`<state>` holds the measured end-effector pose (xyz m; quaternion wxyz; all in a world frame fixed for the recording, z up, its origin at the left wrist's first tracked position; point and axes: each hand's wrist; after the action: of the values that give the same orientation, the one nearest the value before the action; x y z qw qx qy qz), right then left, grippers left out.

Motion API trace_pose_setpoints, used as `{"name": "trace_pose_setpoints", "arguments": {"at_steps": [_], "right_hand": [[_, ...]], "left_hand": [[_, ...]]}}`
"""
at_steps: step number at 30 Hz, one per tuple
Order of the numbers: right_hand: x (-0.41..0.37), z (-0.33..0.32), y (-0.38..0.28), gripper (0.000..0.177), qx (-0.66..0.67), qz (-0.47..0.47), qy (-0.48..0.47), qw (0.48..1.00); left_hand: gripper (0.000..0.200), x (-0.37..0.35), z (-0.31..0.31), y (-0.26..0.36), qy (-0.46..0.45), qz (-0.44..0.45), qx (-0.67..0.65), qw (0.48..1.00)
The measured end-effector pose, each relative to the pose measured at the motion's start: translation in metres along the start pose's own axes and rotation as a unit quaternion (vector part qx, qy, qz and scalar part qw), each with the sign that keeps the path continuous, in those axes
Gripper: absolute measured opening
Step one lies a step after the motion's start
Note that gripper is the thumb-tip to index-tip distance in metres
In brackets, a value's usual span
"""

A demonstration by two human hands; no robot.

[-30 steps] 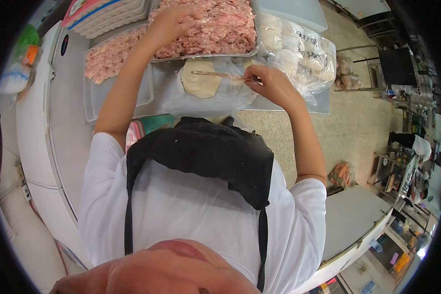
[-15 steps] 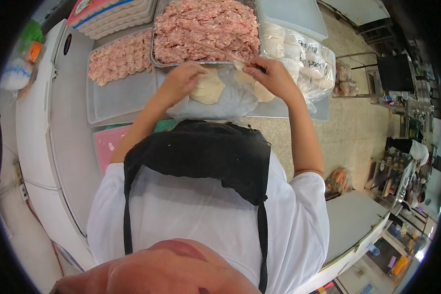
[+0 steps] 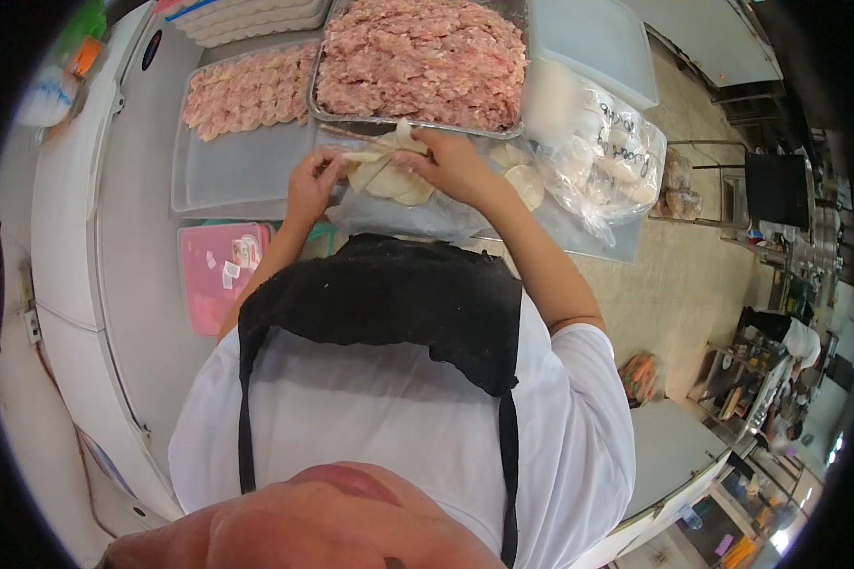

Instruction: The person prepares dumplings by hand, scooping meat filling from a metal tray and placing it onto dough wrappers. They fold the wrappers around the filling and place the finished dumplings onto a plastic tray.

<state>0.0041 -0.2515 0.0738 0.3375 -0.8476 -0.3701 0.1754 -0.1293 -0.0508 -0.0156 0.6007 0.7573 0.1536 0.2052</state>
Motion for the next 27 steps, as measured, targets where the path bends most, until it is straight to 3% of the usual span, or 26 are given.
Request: {"name": "trace_pose_setpoints", "arguments": {"at_steps": [2, 5, 8, 10, 11, 14, 17, 20, 24, 26, 27], "right_hand": [[0.006, -0.014, -0.003, 0.038, -0.053, 0.019, -0.033, 0.998], [0.014, -0.024, 0.003, 0.037, -0.135, -0.026, -0.019, 0.99], [0.021, -0.038, -0.014, 0.04, -0.186, -0.012, -0.052, 0.981], [0.027, -0.047, -0.025, 0.041, -0.216, -0.002, -0.078, 0.973], [0.029, -0.051, -0.035, 0.043, -0.249, 0.04, -0.094, 0.963], [0.027, -0.056, -0.05, 0.043, -0.266, 0.016, -0.043, 0.963], [0.03, -0.063, -0.059, 0.042, -0.266, 0.009, -0.075, 0.961], [0.033, -0.069, -0.062, 0.043, -0.304, 0.035, -0.127, 0.943], [0.028, -0.08, -0.069, 0.042, -0.343, 0.073, -0.139, 0.926], [0.025, -0.082, -0.068, 0.041, -0.346, 0.078, -0.116, 0.928], [0.023, -0.081, -0.071, 0.04, -0.332, 0.071, -0.082, 0.937]], "left_hand": [[0.018, 0.007, -0.007, 0.007, 0.03, -0.031, 0.052, 0.998], [0.019, 0.023, -0.02, 0.0, 0.076, -0.05, 0.007, 0.996], [0.018, 0.031, -0.037, 0.022, 0.047, -0.068, -0.085, 0.993], [0.017, 0.033, -0.054, 0.039, 0.007, 0.019, 0.116, 0.993], [0.017, 0.034, -0.063, 0.045, -0.014, 0.062, 0.214, 0.975], [0.02, 0.05, -0.087, 0.051, 0.0, 0.231, 0.38, 0.896], [0.021, 0.052, -0.096, 0.064, 0.049, 0.174, 0.288, 0.94], [0.02, 0.062, -0.113, 0.052, 0.025, 0.171, 0.293, 0.94], [0.018, 0.071, -0.118, 0.043, 0.023, 0.071, 0.092, 0.993], [0.022, 0.081, -0.116, 0.014, 0.053, 0.052, -0.055, 0.996], [0.025, 0.081, -0.116, 0.016, 0.055, -0.007, -0.146, 0.988]]}}
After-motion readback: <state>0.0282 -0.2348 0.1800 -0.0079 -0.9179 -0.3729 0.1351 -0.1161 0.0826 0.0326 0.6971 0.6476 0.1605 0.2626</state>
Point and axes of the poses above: each hand's wrist, its own x-axis towards the middle knuckle, its own z-axis out of the palm, y = z × x, and after that the axes turned 4 degrees about y, right-handed
